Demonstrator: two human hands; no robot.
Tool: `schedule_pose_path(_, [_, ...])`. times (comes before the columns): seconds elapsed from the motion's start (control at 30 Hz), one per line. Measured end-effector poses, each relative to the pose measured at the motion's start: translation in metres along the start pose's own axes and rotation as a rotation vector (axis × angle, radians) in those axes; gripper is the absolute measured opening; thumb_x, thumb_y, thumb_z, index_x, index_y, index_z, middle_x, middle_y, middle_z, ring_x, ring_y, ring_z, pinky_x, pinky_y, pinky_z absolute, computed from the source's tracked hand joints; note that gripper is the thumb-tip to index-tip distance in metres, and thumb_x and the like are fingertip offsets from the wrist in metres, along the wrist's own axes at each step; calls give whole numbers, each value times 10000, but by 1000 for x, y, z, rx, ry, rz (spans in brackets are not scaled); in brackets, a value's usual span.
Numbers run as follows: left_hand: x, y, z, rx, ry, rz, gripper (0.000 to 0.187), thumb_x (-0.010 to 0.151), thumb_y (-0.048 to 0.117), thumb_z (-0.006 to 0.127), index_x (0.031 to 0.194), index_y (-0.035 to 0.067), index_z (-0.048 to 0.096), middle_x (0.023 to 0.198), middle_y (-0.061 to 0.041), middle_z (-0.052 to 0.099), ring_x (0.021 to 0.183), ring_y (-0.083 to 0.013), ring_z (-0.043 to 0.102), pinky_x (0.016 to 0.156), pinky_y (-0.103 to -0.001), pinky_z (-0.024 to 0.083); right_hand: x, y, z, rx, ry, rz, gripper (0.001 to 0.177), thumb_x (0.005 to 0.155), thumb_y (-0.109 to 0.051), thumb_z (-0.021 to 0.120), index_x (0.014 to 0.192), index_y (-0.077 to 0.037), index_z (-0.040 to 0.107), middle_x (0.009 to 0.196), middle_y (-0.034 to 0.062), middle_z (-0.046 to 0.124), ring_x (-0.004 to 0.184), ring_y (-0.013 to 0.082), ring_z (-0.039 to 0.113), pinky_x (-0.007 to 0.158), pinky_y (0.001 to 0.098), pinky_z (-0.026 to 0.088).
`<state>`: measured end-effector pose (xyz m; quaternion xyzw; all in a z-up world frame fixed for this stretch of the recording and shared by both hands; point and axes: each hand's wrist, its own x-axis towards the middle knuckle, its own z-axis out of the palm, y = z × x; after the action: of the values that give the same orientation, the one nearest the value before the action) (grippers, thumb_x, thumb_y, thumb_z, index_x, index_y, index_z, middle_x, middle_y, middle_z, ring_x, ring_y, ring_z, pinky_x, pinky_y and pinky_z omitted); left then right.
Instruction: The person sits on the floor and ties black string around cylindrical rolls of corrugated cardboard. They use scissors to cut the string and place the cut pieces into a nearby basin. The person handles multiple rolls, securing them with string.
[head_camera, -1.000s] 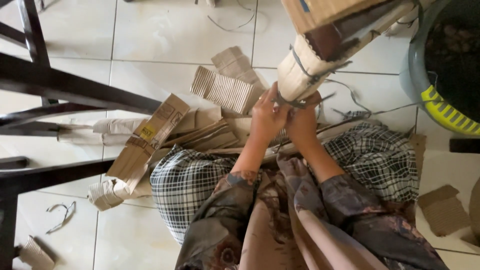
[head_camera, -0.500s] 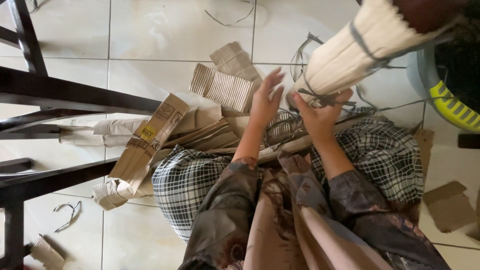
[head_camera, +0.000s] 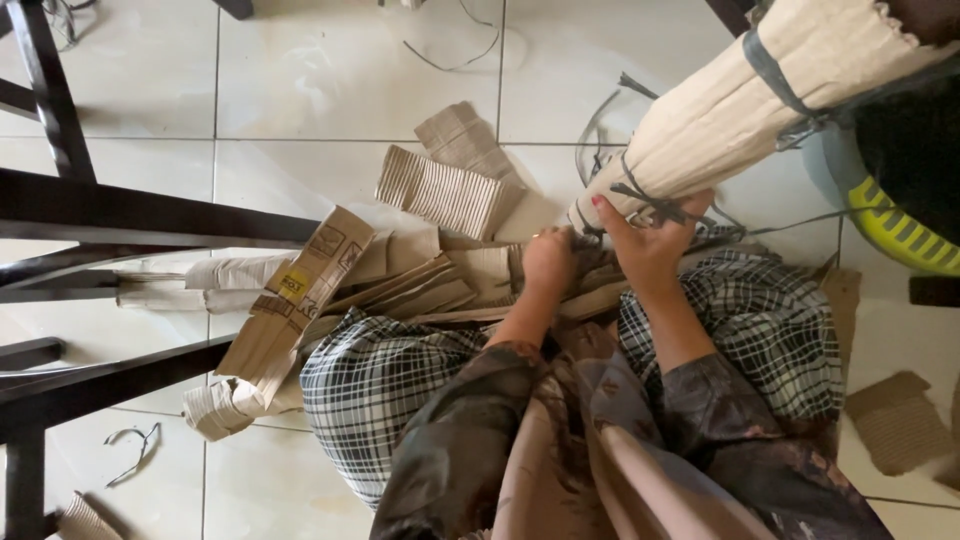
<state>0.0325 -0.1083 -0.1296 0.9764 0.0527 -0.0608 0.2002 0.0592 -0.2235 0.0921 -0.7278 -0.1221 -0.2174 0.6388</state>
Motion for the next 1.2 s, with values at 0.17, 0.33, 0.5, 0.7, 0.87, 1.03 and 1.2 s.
schedule_pose_path(0.17, [17,-40,-9,149,-139,-246,217,826,348,680,934,173,748,818,-77,719,791,-328,748,606,-511,586,7,-1,-10,0,10,11,1120,868,-10,983,1633,-124,174,1532,210,347,1356,306,465,1091,567,459])
schedule_pose_path(0.33, [8,-75,-36,276,-22,-333,206,830,240,662,1000,135,712,879,-89,649,825,-309,696,600,-501,579,6,14,-29,2,3,84,1038,902,-31,955,1620,-84,206,1482,250,369,1280,327,510,964,568,513])
schedule_pose_path(0.5, [-27,24,-91,416,147,97,274,882,135,669,1121,257,724,987,12,672,909,-189,692,740,-377,508,8,15,-37,-19,26,85,976,920,-28,949,1603,-39,251,1449,260,422,1266,327,525,906,555,537])
schedule_pose_path(0.7, [-43,78,-42,80,-107,341,393,838,171,637,1225,103,663,1074,-124,709,950,-350,693,797,-560,499,-7,52,-39,6,63,107,1062,885,-12,960,1610,-65,184,1514,255,361,1377,312,482,971,499,575])
schedule_pose_path(0.87, [-37,94,-12,60,6,332,454,814,296,644,1255,193,667,1138,-100,716,1099,-388,638,865,-647,452,-7,49,-39,-237,87,-25,1126,790,-51,1025,1591,54,241,1566,291,329,1454,382,396,1166,586,423])
schedule_pose_path(1.03, [-27,94,-4,76,133,281,515,789,422,651,1285,283,671,1202,-76,723,1249,-425,582,932,-733,405,6,36,-42,-216,85,-32,1086,778,-55,1023,1560,107,287,1569,283,368,1479,351,349,1230,556,305])
schedule_pose_path(1.2, [-47,88,-89,199,-407,-112,832,927,668,498,1620,305,216,1712,-84,174,1561,-361,145,1084,-652,354,41,-37,-35,-196,106,-64,552,750,-9,1035,1082,243,674,1020,380,667,1119,308,597,959,514,475])
